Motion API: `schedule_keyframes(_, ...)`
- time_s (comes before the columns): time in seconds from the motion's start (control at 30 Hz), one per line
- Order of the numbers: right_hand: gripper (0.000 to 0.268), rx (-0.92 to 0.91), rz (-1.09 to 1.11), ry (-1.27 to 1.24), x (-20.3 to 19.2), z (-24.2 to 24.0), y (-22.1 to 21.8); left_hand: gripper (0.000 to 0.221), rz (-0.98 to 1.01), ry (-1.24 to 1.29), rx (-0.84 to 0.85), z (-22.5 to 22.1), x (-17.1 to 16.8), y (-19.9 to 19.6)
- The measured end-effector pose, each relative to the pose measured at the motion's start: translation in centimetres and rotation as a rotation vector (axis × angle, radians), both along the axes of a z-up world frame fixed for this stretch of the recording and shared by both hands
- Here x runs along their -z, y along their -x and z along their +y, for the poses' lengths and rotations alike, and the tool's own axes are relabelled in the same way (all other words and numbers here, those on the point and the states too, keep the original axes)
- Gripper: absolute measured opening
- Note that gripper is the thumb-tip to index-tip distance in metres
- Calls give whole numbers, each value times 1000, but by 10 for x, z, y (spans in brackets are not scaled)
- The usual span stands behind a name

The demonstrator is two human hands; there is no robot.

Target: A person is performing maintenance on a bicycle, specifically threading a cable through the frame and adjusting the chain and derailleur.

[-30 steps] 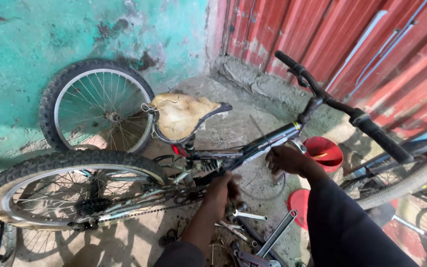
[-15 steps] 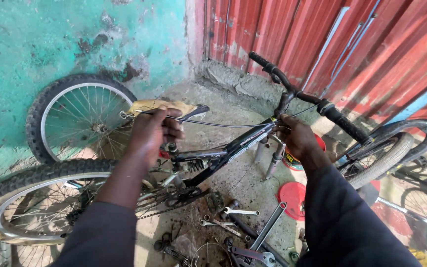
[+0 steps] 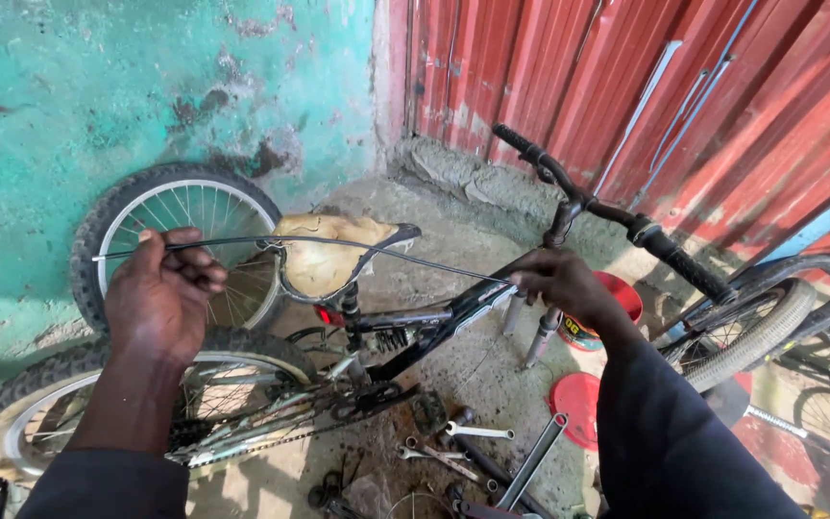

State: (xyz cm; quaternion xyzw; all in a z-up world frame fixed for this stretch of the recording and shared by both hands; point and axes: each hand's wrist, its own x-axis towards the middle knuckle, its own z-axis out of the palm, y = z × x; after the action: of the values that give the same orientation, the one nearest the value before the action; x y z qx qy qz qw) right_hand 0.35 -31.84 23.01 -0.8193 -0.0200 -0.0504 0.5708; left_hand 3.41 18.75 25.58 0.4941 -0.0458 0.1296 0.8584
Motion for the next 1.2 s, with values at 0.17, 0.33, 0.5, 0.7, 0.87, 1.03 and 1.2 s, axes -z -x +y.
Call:
schedule_keyframes(0.17,24,-185,188,423,-1,35,-5,43,-178,87,126,-5,-13,5)
schedule_keyframes(0.33,21,-127,-122,287,19,24,-27,49,-241,13,212,-16,-22,11)
schedule_keyframes(0.5,18,310,-139,-345,52,-7,-51,32,36,-463,67,-34,17,-2)
schedule_keyframes(0.7,24,251,283,-318,88,9,-32,53,58,-808,-45,-48,36,-16)
schedule_keyframes(0.87,24,176,200,-225,62,33,-26,54,108,-936,-72,-56,36,-18)
schedule_keyframes(1.03,28,139,59,783,37,24,-18,46,63,-1014,-72,-59,25,-9)
schedule_keyframes(1.2,24,170,16,623,26,16,-7,51,69,-830,-56,-57,27,-13)
